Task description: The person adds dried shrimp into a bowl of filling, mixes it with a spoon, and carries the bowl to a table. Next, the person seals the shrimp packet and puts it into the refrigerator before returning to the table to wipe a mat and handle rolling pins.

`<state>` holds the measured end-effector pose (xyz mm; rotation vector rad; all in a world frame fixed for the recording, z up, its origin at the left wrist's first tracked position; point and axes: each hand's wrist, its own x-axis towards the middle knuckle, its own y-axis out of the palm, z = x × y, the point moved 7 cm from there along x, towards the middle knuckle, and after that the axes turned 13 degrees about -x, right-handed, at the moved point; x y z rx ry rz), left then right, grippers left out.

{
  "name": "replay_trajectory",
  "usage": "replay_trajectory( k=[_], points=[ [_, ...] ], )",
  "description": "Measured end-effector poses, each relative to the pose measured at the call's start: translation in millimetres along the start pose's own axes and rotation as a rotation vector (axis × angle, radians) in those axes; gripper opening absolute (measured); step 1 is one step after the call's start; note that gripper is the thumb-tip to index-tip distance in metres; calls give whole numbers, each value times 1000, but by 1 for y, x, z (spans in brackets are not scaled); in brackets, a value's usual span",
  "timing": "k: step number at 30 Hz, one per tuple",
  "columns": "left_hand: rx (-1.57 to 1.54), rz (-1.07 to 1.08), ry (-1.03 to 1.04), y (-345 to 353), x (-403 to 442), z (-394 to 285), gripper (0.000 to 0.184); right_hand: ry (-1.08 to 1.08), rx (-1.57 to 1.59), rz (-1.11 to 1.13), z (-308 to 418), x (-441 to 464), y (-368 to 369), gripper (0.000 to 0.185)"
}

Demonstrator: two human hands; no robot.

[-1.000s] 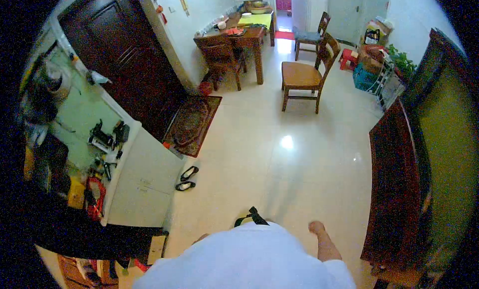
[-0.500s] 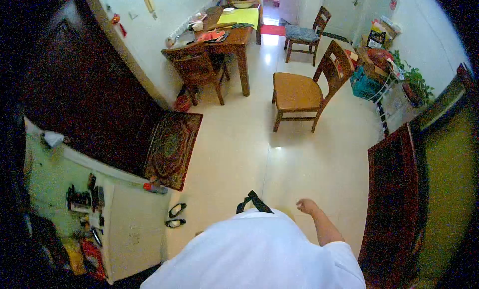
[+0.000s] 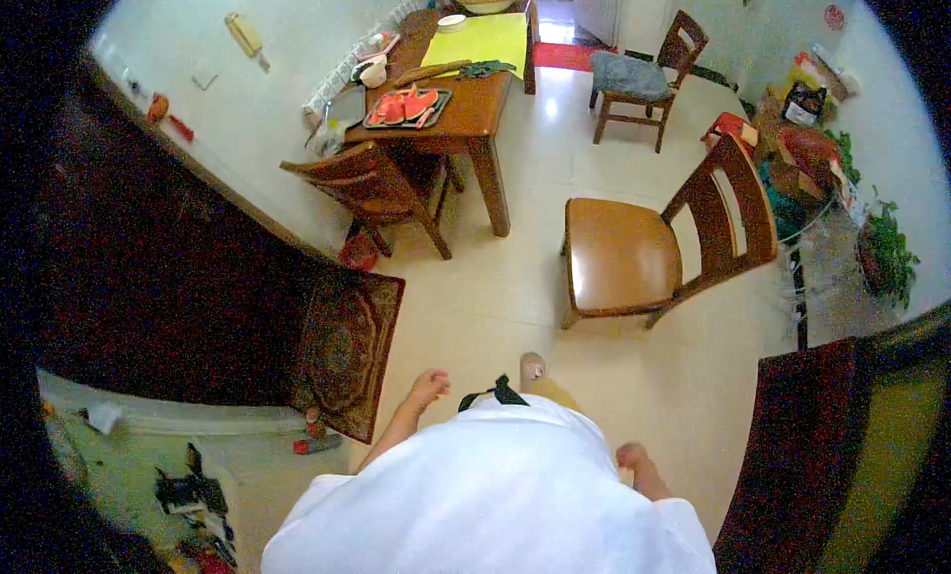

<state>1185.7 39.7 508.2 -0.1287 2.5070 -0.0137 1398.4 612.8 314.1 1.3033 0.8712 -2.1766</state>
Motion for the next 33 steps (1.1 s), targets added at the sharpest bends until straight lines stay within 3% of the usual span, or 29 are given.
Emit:
replay_trajectory(
  k=[1,3,4,5,6,8,10,14,16,18,23,27,29,33],
  points=[
    [100,101,-39,2,25,7,29,34,-271,-125,123,-78,-64,14],
    [192,197,-78,8,56,-19,28,-246,-541,-333,174,-13,-120,24],
    [414,203,26,8,54,-47,28,-222,-264,-500,167,42,-149,19],
    [632,209,131,11,52,-69,28,-234,-131,-440,210,30,-178,18],
    [622,203,117,9,62,-82,28,-246,4,-380,279,9,-217,16],
    [610,32,79,-4,89,-112,27,-320,-142,-393,320,81,-272,20],
    [577,17,102,-2,109,-148,27,-324,-560,-475,435,34,-331,23],
    [570,64,126,14,166,-222,27,-472,-278,-591,501,94,-400,24],
    [658,76,208,20,218,-260,27,-455,43,-516,518,121,-416,24],
    [728,91,260,36,245,-293,27,-249,-327,-465,511,145,-419,28],
    [701,135,433,77,309,-439,25,-229,-807,-159,573,111,-432,29],
    [661,156,451,104,358,-511,24,-257,-506,-218,591,133,-480,25],
    [642,185,667,125,384,-548,24,-155,-426,-149,646,103,-514,25],
    [551,157,650,160,438,-610,24,-226,-623,-68,618,202,-575,28]
  ],
)
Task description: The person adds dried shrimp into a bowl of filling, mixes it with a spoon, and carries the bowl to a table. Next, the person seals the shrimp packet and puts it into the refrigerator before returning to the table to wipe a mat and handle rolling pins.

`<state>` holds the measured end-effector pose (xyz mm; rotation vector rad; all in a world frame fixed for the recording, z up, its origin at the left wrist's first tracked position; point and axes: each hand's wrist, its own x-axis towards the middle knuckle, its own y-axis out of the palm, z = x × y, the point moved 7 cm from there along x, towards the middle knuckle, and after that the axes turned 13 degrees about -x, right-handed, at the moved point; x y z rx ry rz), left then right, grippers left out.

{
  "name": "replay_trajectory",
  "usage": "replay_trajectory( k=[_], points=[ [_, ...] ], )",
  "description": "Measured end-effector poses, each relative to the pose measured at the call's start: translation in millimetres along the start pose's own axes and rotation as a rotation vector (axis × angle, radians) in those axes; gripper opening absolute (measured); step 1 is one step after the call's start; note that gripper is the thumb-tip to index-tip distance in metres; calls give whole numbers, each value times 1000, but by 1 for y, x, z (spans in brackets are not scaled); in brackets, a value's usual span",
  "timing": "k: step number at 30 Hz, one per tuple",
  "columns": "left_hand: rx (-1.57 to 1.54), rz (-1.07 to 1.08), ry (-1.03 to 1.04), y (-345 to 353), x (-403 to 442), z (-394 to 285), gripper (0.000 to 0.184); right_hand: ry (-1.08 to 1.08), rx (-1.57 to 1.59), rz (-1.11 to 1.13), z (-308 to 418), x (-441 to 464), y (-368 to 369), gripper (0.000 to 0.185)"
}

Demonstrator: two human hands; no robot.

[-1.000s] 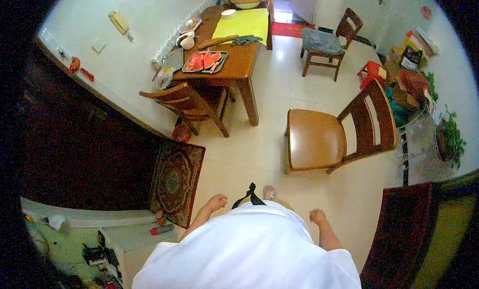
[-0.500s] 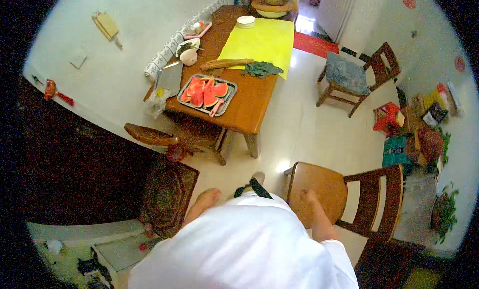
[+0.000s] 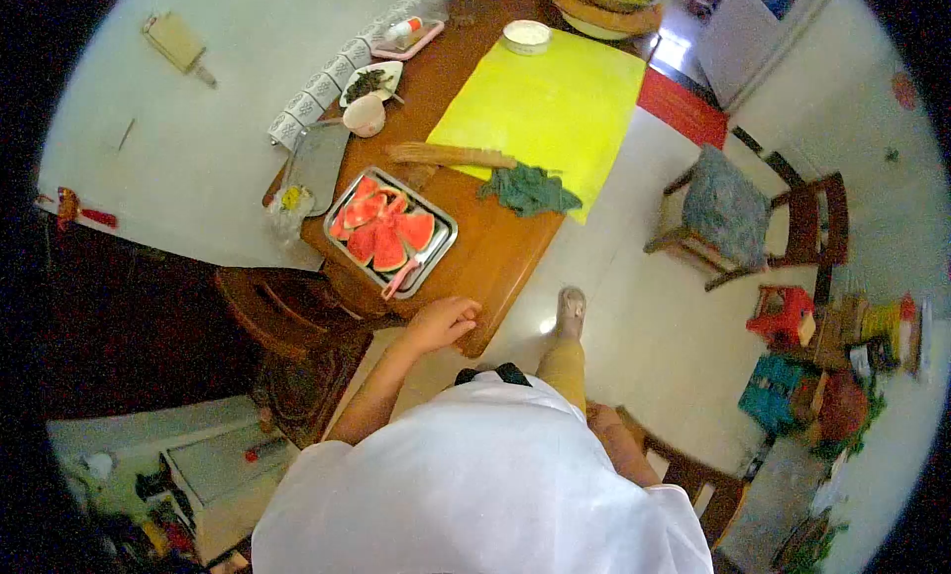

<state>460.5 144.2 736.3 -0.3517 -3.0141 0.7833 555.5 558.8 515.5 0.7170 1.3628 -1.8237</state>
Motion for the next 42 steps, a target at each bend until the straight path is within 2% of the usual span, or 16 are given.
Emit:
replay_trajectory(
  k=[3,7,10,13,17,19,20,22,24,28,31,34,36,38,41,42],
  points=[
    [-5,-48,10,-4,75,-13,25,-86,-136,15,-42,70,-67,32],
    [-107,-286,-199,-14,151,-1,38,-191,-247,-237,-9,78,-239,29],
    [-160,-517,-427,-43,206,1,55,-250,87,-490,0,69,-363,22],
    [-135,-682,-606,-62,242,18,72,-282,221,-531,-19,91,-428,22],
    [-61,-768,-700,-65,263,57,83,-336,129,-508,-33,139,-451,21],
    [-127,-792,-656,-65,271,84,83,-362,294,-375,4,140,-450,20],
    [-176,-806,-659,-62,276,95,75,-417,121,-316,28,140,-449,21],
    [-235,-821,-678,-57,281,123,68,-561,250,-261,62,151,-436,20],
    [-497,-911,-532,-51,281,147,42,-723,141,-266,114,141,-436,20],
    [-313,-1132,-445,-61,267,91,24,-811,71,-194,197,140,-446,26],
    [-326,-1176,-446,-53,260,40,24,-1022,-116,-454,274,96,-484,54],
    [-341,-1057,-346,-33,269,-10,25,-1155,-138,-508,320,90,-489,69],
    [-334,-841,-326,-11,281,-31,25,-1194,-147,-500,334,88,-488,74],
    [-309,-768,-293,-2,282,-40,23,-881,-17,95,331,114,-463,77],
    [-306,-651,-227,4,278,-44,24,-1067,95,-66,314,158,-445,69],
    [-280,-679,-205,3,275,-43,28,-890,372,176,312,160,-443,58]
  ],
)
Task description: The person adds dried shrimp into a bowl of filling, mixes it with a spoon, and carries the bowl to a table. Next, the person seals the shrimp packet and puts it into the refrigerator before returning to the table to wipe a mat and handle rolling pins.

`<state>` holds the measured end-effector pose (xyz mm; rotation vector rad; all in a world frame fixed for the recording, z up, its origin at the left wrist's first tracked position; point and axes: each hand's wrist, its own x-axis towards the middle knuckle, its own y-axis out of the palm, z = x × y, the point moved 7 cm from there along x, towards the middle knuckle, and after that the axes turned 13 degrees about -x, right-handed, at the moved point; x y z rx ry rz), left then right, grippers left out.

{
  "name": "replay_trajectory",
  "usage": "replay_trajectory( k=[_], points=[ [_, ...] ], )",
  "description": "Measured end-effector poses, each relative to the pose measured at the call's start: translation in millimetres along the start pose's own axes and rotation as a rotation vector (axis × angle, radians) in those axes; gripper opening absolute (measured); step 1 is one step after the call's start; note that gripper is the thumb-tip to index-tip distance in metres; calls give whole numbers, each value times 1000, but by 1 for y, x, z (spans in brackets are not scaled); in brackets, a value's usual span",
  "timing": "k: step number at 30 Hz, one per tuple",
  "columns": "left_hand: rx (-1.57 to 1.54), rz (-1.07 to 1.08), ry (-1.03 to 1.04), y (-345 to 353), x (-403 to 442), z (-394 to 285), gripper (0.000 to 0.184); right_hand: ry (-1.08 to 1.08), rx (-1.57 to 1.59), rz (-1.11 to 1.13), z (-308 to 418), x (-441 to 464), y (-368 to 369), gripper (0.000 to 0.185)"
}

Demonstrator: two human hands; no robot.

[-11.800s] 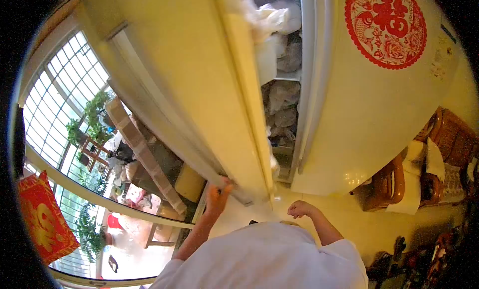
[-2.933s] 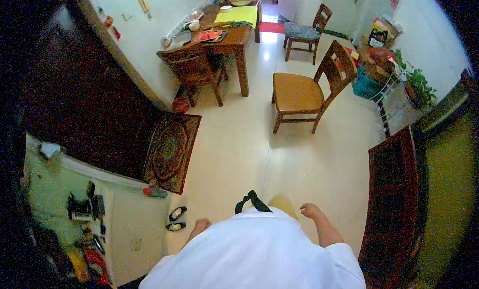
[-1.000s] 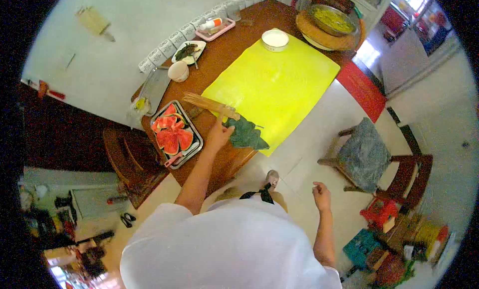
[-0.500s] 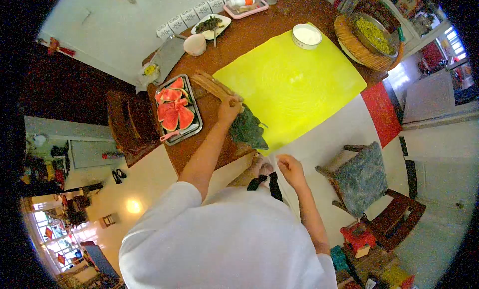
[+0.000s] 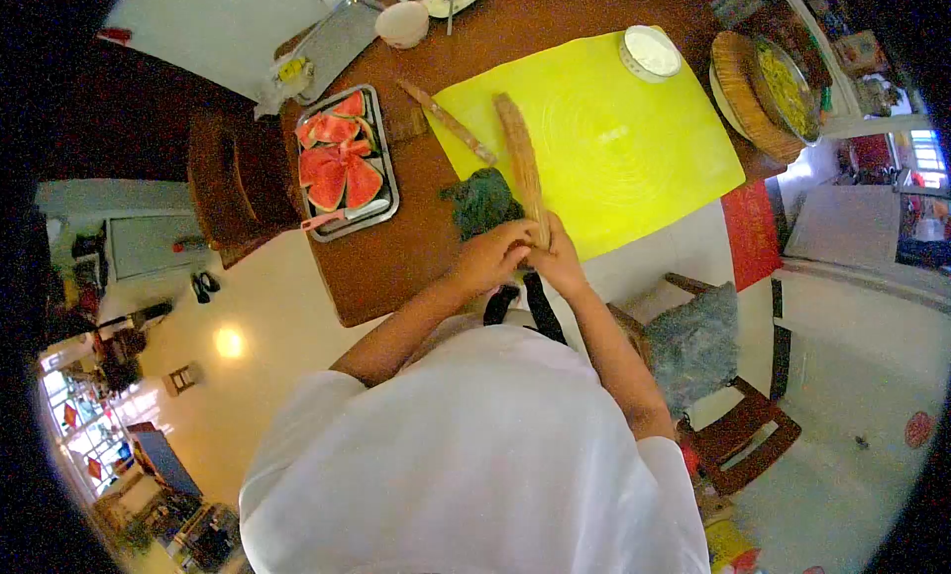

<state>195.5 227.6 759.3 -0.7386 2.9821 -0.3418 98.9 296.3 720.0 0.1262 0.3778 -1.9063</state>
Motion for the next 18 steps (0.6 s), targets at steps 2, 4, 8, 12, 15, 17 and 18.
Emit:
replay_trajectory(
  k=[2,4,8,12,15,17,18],
  points=[
    [170,21,-18,-1,-2,11,48,78,-66,1,1,7,-7,53],
    [356,-69,-1,-8,-5,21,58,112,-312,-53,-2,15,-20,49],
    [638,-91,-23,-23,-1,36,78,1,-456,-208,-5,36,-47,58],
    [633,-98,131,-30,0,76,44,7,-618,-299,-17,62,-69,56],
    [606,-146,204,-58,-12,72,20,6,-709,-344,-10,69,-74,56],
    [662,-151,3,-87,-30,74,21,-12,-709,-342,-13,70,-74,56],
    [668,-153,5,-96,-39,74,21,-20,-711,-349,-15,71,-74,56]
  ],
)
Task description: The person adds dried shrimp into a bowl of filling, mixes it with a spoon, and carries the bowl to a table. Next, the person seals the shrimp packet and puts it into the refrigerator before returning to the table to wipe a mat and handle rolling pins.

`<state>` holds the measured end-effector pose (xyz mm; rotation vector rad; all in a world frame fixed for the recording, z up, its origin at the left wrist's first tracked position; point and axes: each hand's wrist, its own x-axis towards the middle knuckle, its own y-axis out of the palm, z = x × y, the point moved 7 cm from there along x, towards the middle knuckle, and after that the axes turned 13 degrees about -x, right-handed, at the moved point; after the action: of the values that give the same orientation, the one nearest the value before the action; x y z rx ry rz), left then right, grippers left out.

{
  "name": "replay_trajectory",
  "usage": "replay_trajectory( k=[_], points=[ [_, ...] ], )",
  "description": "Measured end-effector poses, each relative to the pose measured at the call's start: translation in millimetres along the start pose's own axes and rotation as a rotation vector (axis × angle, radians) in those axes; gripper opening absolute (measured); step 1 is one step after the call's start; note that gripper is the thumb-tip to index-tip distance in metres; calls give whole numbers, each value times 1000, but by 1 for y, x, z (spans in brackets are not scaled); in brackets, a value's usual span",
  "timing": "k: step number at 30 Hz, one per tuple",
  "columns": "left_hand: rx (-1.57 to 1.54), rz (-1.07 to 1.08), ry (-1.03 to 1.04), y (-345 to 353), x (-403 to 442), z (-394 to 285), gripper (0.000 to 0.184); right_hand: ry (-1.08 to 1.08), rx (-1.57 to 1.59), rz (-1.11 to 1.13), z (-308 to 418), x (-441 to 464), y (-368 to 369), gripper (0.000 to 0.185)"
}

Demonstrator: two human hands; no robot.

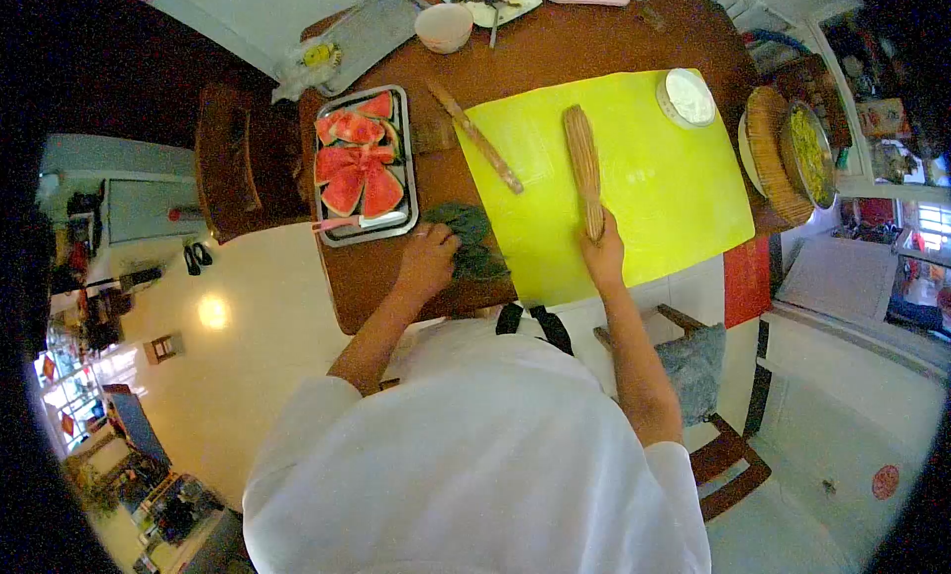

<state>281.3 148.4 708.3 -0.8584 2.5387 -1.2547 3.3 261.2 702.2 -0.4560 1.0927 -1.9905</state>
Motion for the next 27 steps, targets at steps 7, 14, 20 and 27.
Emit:
replay_trajectory(
  k=[7,14,20,27],
  points=[
    [-52,-67,-271,-35,41,4,26,22,-139,12,2,-4,4,57],
    [50,-96,-318,-37,167,27,32,-4,-198,-49,-3,-12,-5,58],
    [197,-28,-311,-23,241,61,41,13,-268,-102,-6,-11,-19,56],
    [170,72,-364,20,265,108,41,-76,-501,-90,-20,0,-29,65]
  ],
)
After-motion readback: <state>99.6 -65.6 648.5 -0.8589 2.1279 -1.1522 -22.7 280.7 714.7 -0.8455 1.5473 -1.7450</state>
